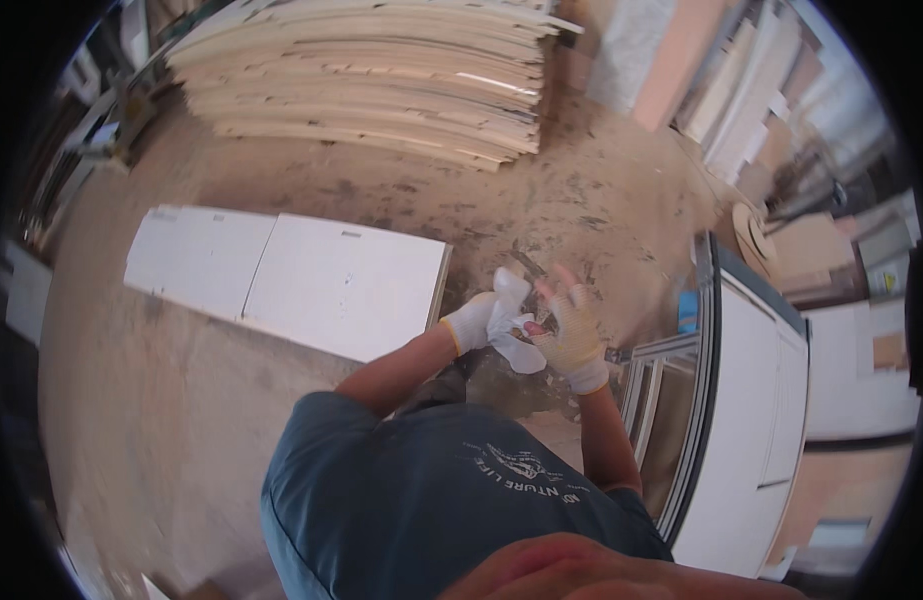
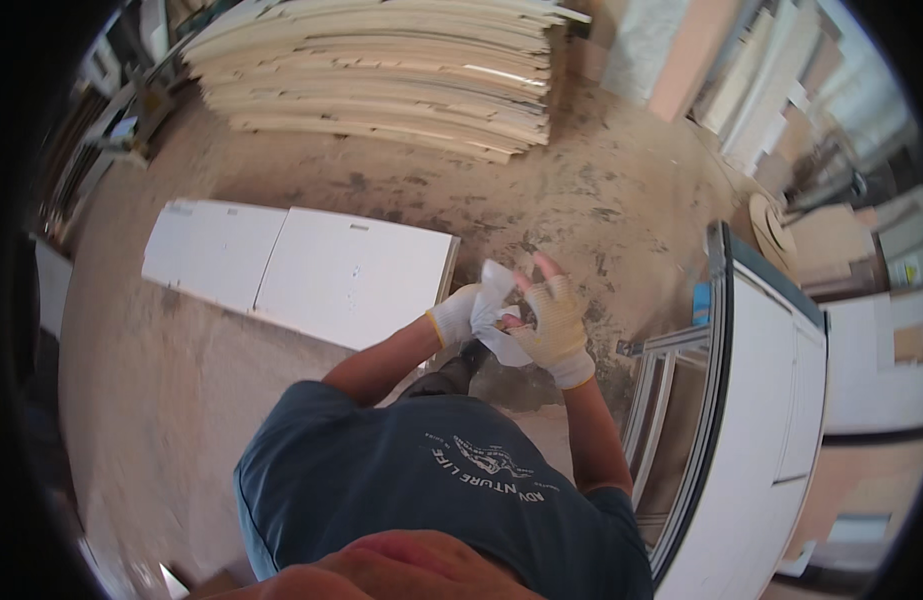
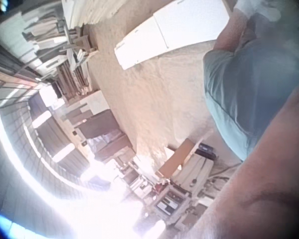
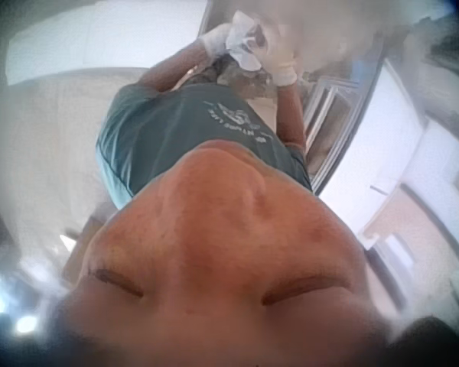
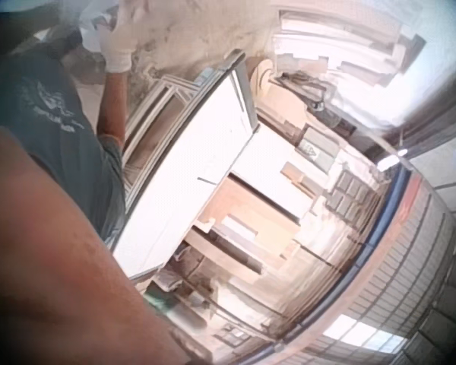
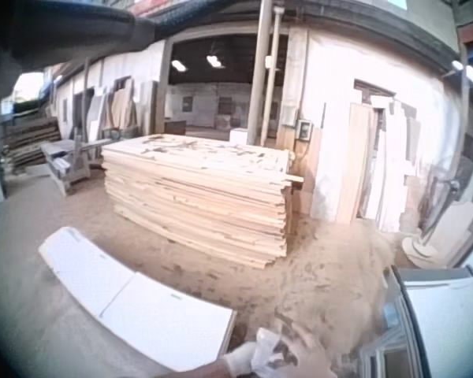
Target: The person selects and stacks white wooden panels, then uses a yellow glue gun to apply adhesive along the edges of a large panel on a workbench. They wipe the surface with a cloth and continue stacking and arranging panels.
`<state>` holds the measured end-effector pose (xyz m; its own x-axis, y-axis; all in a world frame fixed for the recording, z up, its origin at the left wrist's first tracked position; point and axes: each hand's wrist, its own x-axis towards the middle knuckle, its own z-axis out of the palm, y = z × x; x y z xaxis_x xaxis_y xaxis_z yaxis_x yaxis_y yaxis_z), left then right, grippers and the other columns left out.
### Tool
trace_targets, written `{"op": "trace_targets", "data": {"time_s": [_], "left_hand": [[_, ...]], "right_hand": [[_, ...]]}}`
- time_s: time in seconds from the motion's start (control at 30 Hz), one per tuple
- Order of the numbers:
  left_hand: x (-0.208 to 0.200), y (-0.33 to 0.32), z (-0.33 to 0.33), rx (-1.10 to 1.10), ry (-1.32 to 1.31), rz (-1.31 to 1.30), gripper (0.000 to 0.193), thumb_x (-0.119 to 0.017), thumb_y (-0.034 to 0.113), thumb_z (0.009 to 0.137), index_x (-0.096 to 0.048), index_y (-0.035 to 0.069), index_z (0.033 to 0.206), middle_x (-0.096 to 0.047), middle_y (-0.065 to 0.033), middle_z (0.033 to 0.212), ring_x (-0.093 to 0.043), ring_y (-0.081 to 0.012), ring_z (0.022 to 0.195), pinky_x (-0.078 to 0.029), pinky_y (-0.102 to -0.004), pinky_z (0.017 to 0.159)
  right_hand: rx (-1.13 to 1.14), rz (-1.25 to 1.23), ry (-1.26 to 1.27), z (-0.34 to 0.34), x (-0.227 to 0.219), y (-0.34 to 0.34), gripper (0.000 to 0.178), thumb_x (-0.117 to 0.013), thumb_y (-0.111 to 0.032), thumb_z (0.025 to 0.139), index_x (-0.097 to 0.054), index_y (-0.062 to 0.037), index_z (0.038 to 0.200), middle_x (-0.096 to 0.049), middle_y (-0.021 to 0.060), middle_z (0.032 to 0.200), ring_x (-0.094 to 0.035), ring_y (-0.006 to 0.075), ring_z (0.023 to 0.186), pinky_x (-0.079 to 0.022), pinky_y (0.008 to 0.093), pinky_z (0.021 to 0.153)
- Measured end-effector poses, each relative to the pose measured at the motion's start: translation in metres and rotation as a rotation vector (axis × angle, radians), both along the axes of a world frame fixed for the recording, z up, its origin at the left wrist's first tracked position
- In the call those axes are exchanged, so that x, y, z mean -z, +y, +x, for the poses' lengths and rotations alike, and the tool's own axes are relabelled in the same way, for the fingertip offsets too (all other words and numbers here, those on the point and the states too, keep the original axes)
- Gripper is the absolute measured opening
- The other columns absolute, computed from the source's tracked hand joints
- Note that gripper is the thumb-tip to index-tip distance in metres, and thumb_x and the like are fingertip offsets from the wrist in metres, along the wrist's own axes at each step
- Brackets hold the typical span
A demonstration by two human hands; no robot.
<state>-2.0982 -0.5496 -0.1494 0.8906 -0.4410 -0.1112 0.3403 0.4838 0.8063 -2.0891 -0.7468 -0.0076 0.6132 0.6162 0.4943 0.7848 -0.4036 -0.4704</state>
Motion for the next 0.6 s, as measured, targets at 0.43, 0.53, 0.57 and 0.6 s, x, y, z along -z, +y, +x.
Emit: {"op": "trace_targets", "data": {"time_s": [0.43,0.53,0.57,0.6], "left_hand": [[0.011,-0.122,0.342,-0.426,-0.100,-1.621,0.043,-0.079,0.027,0.086,-0.060,0.010,0.121,-0.063,-0.0032,0.117,-0.062,-0.0163,0.110,-0.050,-0.0296,0.099],[-0.014,-0.118,0.403,-0.572,-0.096,-1.871,0.052,-0.078,0.029,0.088,-0.056,0.006,0.130,-0.059,-0.0042,0.125,-0.056,-0.0178,0.121,-0.045,-0.0301,0.107],[-0.015,-0.085,0.424,-0.479,-0.040,-1.392,0.054,-0.076,0.029,0.091,-0.054,0.006,0.134,-0.059,-0.0047,0.127,-0.055,-0.0182,0.124,-0.045,-0.0310,0.108],[-0.013,-0.049,0.442,-0.405,0.124,-0.907,0.056,-0.074,0.030,0.093,-0.052,0.005,0.138,-0.058,-0.0051,0.130,-0.054,-0.0185,0.127,-0.044,-0.0319,0.109]], "right_hand": [[0.094,0.237,0.214,0.289,0.056,0.063,0.057,-0.076,-0.025,0.088,-0.058,0.0030,0.134,-0.063,0.0200,0.127,-0.061,0.0335,0.117,-0.046,0.0428,0.104],[0.149,0.297,0.262,0.368,0.071,0.069,0.053,-0.074,-0.026,0.091,-0.058,0.0031,0.132,-0.063,0.0188,0.126,-0.062,0.0329,0.113,-0.048,0.0414,0.102],[0.159,0.311,0.270,0.398,0.077,0.070,0.051,-0.073,-0.026,0.092,-0.059,0.0032,0.132,-0.062,0.0183,0.126,-0.062,0.0326,0.112,-0.049,0.0405,0.101],[0.154,0.416,0.465,0.430,0.085,0.069,0.046,-0.071,-0.027,0.094,-0.060,0.0019,0.128,-0.064,0.0157,0.121,-0.063,0.0293,0.108,-0.050,0.0386,0.097]]}}
